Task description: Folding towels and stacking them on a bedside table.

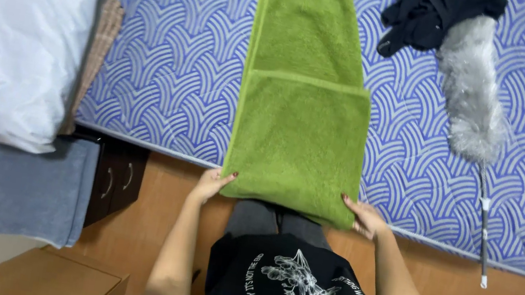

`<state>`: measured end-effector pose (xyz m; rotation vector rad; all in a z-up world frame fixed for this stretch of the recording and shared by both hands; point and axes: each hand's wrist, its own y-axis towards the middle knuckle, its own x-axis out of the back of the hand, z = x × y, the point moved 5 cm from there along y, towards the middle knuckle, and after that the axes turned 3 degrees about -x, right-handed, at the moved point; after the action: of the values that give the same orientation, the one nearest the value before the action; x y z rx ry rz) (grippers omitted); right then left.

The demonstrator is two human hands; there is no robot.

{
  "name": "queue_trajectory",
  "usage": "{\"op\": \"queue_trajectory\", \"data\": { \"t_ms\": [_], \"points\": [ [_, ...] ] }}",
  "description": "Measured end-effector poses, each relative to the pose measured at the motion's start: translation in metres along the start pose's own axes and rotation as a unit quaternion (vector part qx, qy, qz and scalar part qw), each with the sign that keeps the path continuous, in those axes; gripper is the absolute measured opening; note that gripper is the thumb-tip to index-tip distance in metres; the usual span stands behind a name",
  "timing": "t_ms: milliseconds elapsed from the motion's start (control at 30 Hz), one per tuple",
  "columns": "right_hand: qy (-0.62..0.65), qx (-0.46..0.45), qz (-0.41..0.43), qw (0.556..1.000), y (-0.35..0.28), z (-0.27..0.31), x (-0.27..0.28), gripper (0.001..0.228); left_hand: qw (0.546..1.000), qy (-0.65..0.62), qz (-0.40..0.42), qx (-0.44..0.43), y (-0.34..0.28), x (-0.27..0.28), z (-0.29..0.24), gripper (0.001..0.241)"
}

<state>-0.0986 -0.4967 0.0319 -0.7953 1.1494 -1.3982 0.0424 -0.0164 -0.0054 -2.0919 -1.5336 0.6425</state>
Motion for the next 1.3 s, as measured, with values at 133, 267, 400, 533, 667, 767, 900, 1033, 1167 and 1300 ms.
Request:
{"op": "queue_trajectory", "data": {
  "t_ms": [133,267,400,533,667,767,900,1033,1167,1300],
  "points": [
    [-0.047,-0.081,0.023,0.995,0.0,-0.055,-0.009,0.053,0.993,0.102,-0.02,0.051,-0.015,0.006,0.07,0.029],
    [-0.12,-0.073,-0.027,0.99,0.039,-0.125,0.004,0.055,0.993,0.091,-0.064,0.043,-0.042,-0.008,0.099,0.031],
    [-0.029,-0.052,-0.039,0.997,0.029,-0.117,-0.003,0.057,0.989,0.091,-0.109,0.041,-0.043,-0.01,0.092,0.032],
    [0.048,-0.056,-0.048,0.996,-0.001,-0.1,-0.002,0.056,0.986,0.142,-0.067,0.06,-0.039,-0.002,0.078,0.026],
    [0.002,-0.07,-0.048,0.996,0.006,-0.097,0.011,0.062,0.97,0.106,-0.025,0.22,-0.039,-0.005,0.065,0.022],
    [-0.046,-0.08,-0.066,0.994,0.023,-0.089,0.026,0.064,0.954,0.034,-0.005,0.297,-0.03,-0.008,0.051,0.023],
    [0.01,-0.086,-0.086,0.993,0.022,-0.006,0.028,0.06,0.966,-0.01,0.018,0.259,0.015,-0.027,-0.056,0.034],
    [0.034,0.011,-0.028,0.999,0.03,0.156,0.055,0.039,0.988,0.104,-0.052,0.098,0.104,-0.031,-0.202,0.036],
    [0.056,0.357,-0.016,0.932,-0.125,0.406,0.033,0.01,0.886,0.305,-0.216,-0.274,0.166,-0.048,-0.427,0.039],
    [0.082,0.57,-0.105,0.81,-0.316,0.523,0.065,0.033,0.741,0.213,-0.172,-0.613,0.085,-0.092,-0.655,0.035]
  ]
}}
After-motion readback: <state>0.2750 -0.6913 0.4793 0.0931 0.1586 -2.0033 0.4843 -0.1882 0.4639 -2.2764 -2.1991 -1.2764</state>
